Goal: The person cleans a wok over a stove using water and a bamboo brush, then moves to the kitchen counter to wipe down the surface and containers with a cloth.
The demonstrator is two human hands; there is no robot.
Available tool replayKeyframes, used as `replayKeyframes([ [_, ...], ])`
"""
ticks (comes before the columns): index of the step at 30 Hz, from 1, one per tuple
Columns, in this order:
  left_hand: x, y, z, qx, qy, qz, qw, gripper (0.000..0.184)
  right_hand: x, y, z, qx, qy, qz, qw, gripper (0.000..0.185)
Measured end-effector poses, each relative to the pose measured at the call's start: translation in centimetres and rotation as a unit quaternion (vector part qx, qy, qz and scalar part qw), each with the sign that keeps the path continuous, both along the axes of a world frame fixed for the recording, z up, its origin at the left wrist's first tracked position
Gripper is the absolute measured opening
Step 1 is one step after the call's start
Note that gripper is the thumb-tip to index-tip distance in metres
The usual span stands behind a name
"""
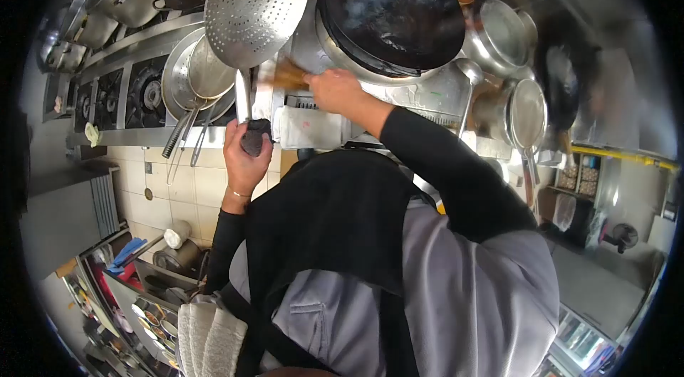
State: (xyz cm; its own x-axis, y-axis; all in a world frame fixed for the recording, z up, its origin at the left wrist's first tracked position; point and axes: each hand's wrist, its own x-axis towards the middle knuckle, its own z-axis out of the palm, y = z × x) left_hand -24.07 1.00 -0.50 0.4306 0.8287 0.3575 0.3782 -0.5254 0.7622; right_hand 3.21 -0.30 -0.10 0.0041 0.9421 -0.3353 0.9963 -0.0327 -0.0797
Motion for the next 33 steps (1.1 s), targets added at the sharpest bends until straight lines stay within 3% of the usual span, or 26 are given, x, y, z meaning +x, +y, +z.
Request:
replayKeyframes([
  [2,0.0,0.2,1.3,0.003,0.010,0.006,1.000,0.032,0.5,2.2,-3.8,0.007,0.035,0.019,0.999,0.031],
  [4,-0.3,0.4,2.1,0.012,0.007,0.004,1.000,0.027,2.8,6.0,-6.9,0.078,-0.055,-0.124,0.988,0.028],
  [7,-0.3,0.4,2.9,0.016,0.005,0.018,1.000,0.020,2.0,7.8,-2.1,0.147,-0.010,-0.123,0.981,0.028],
  [11,-0.1,-0.5,2.5,0.017,0.005,0.033,0.999,0.018,0.5,6.2,-4.8,0.060,0.023,-0.047,0.997,0.029],
  [12,-0.1,-0.4,2.5,0.008,0.000,0.033,0.999,0.017,1.4,5.4,-6.7,0.048,0.018,-0.124,0.991,0.025],
  [13,-0.1,-0.3,2.3,0.007,-0.002,0.033,0.999,0.017,2.8,3.9,-7.5,0.034,0.029,-0.121,0.992,0.025],
  [16,-1.2,-1.0,0.7,0.003,0.014,0.036,0.999,0.029,7.5,-3.8,-9.6,0.006,0.001,-0.056,0.998,0.026],
  [18,-1.9,-2.1,-0.4,-0.070,0.029,0.041,0.996,0.028,11.2,-9.0,-5.4,-0.111,-0.050,-0.060,0.991,0.026],
  [19,-2.0,-2.4,-1.2,-0.073,0.023,0.035,0.996,0.028,13.6,-10.7,-4.5,-0.169,-0.132,-0.050,0.975,0.024],
  [21,-2.3,-3.5,-3.7,-0.224,-0.002,0.023,0.974,0.026,14.3,-12.4,-0.3,-0.173,-0.168,-0.075,0.968,0.022],
  [22,-2.0,-4.1,-5.1,-0.225,-0.016,0.035,0.974,0.021,14.2,-12.7,0.4,-0.153,-0.165,-0.060,0.972,0.022],
  [23,-2.0,-4.5,-6.2,-0.227,-0.019,0.025,0.973,0.021,13.9,-12.6,0.7,-0.131,-0.164,-0.045,0.977,0.023],
  [24,-1.6,-4.8,-6.3,-0.326,-0.028,0.019,0.945,0.018,12.7,-11.8,0.2,-0.168,-0.141,-0.066,0.973,0.024],
  [25,-1.2,-4.9,-6.3,-0.422,-0.033,0.015,0.906,0.016,11.8,-12.2,-0.7,-0.097,-0.087,-0.049,0.990,0.024],
  [26,-0.9,-4.9,-6.4,-0.448,-0.018,-0.002,0.894,0.016,11.9,-12.7,-2.3,-0.078,-0.065,-0.030,0.994,0.023],
  [28,-0.3,-5.2,-7.0,-0.449,-0.014,-0.012,0.893,0.017,13.2,-13.7,-3.4,-0.058,-0.039,-0.012,0.997,0.022],
  [30,-0.3,-4.9,-7.9,-0.446,-0.003,-0.023,0.894,0.019,16.4,-15.2,-3.1,-0.184,-0.137,-0.107,0.967,0.025],
  [33,-0.7,-5.5,-9.1,-0.422,0.007,-0.020,0.906,0.021,16.5,-15.0,1.5,-0.175,-0.167,-0.088,0.966,0.024],
])
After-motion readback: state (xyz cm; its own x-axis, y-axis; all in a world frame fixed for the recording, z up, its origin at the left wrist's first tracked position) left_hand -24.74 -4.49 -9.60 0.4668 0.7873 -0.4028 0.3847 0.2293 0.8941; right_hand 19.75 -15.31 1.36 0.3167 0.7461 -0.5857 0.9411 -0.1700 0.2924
